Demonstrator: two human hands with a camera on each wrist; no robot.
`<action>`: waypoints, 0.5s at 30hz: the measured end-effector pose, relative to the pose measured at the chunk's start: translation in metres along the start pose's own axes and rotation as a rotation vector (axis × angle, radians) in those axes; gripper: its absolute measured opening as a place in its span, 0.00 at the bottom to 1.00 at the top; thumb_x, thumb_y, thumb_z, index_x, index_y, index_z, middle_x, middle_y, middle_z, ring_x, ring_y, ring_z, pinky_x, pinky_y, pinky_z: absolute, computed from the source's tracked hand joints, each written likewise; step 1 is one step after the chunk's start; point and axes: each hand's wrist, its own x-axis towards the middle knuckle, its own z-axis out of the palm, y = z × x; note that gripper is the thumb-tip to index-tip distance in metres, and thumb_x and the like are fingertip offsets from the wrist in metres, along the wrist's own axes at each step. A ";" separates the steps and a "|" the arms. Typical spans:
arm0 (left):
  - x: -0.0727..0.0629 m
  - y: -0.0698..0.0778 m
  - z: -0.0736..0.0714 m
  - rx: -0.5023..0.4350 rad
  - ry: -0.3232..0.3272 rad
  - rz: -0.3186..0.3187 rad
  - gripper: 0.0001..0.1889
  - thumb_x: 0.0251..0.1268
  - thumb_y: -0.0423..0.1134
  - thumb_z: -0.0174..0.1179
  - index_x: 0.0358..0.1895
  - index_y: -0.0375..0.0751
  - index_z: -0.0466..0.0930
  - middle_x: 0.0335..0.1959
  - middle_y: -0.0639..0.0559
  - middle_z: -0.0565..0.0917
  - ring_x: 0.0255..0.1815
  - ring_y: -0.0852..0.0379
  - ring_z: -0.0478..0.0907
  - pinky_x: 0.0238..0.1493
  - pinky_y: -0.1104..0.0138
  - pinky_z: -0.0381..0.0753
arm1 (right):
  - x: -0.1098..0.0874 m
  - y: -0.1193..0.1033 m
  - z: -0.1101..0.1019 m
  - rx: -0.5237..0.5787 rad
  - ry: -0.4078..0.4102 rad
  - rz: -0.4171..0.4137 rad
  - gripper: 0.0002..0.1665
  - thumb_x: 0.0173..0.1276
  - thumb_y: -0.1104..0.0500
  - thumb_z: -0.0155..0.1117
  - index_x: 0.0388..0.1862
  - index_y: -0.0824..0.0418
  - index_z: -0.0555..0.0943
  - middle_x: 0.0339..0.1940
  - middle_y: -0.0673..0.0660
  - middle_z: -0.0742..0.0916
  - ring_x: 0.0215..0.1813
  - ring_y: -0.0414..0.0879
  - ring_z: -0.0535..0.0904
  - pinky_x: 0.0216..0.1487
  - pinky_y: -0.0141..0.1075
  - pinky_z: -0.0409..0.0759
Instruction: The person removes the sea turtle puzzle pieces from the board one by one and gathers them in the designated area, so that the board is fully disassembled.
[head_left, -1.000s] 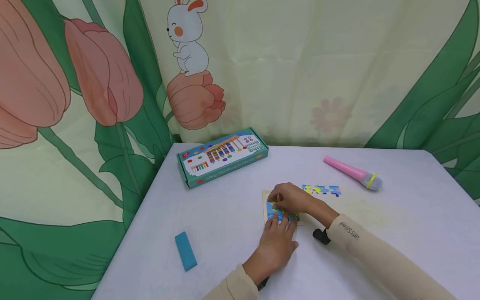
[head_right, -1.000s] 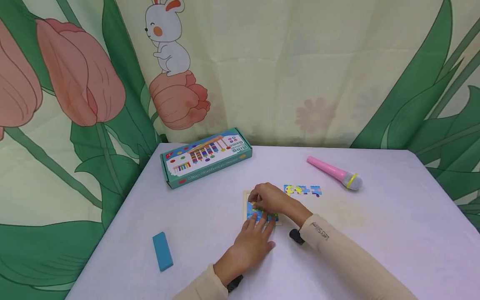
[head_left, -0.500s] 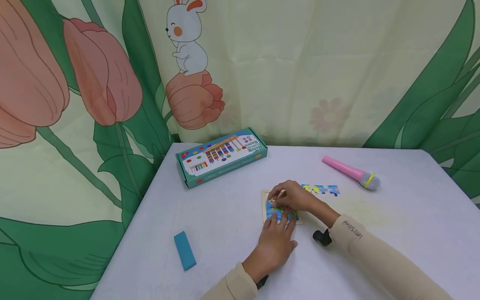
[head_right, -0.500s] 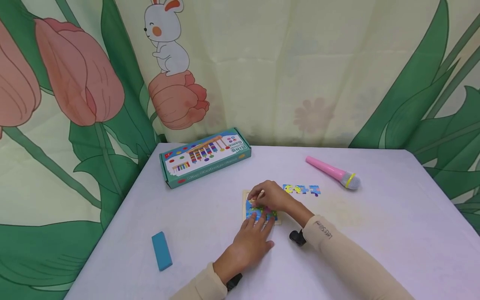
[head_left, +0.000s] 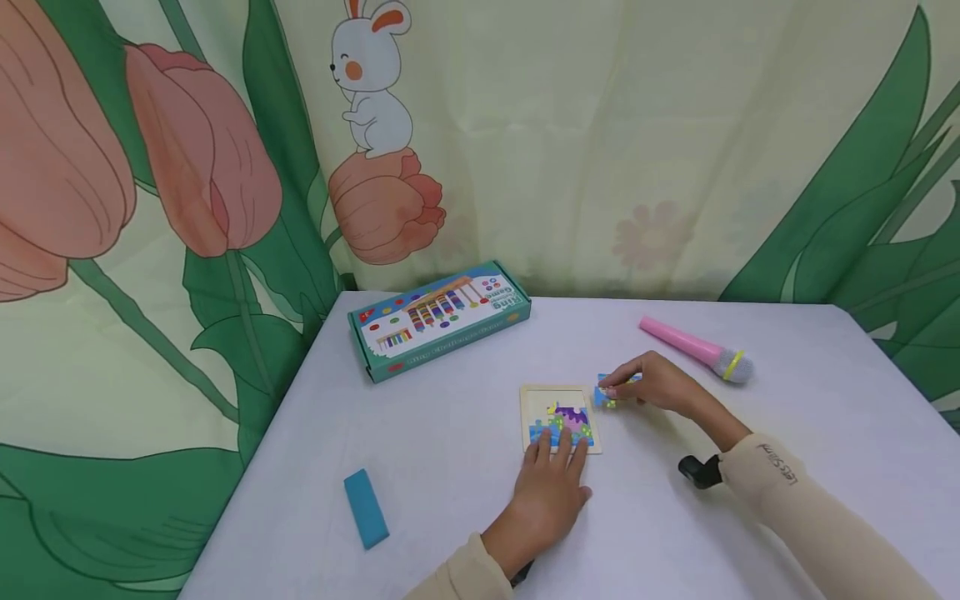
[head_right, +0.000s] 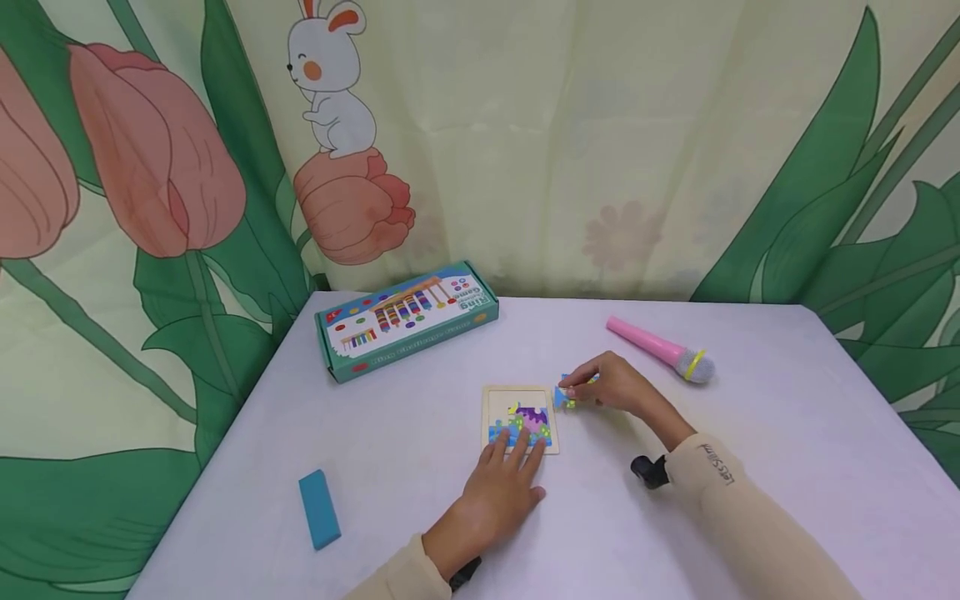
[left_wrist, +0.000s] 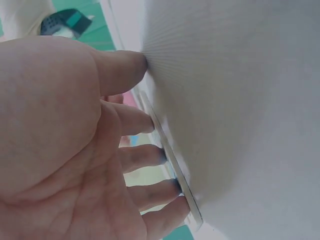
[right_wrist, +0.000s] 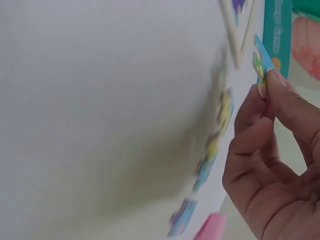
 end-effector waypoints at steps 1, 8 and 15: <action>0.000 0.000 0.001 0.004 0.005 0.000 0.35 0.77 0.65 0.48 0.82 0.58 0.58 0.81 0.57 0.59 0.80 0.48 0.58 0.74 0.58 0.64 | -0.002 0.004 -0.002 0.008 -0.012 0.018 0.09 0.66 0.64 0.74 0.45 0.62 0.92 0.48 0.61 0.90 0.38 0.47 0.77 0.30 0.35 0.77; -0.004 -0.001 -0.001 0.022 -0.001 0.035 0.35 0.77 0.63 0.49 0.81 0.56 0.60 0.81 0.57 0.60 0.79 0.51 0.60 0.73 0.59 0.66 | -0.006 0.019 0.002 -0.064 -0.051 0.002 0.07 0.65 0.64 0.75 0.42 0.60 0.92 0.44 0.57 0.91 0.48 0.51 0.82 0.42 0.39 0.80; -0.004 0.000 -0.003 0.058 0.001 0.066 0.34 0.78 0.62 0.48 0.81 0.56 0.60 0.81 0.60 0.59 0.78 0.54 0.60 0.73 0.60 0.67 | -0.009 0.009 0.006 -0.168 -0.027 -0.028 0.07 0.67 0.67 0.72 0.41 0.61 0.92 0.42 0.57 0.91 0.50 0.55 0.83 0.51 0.51 0.82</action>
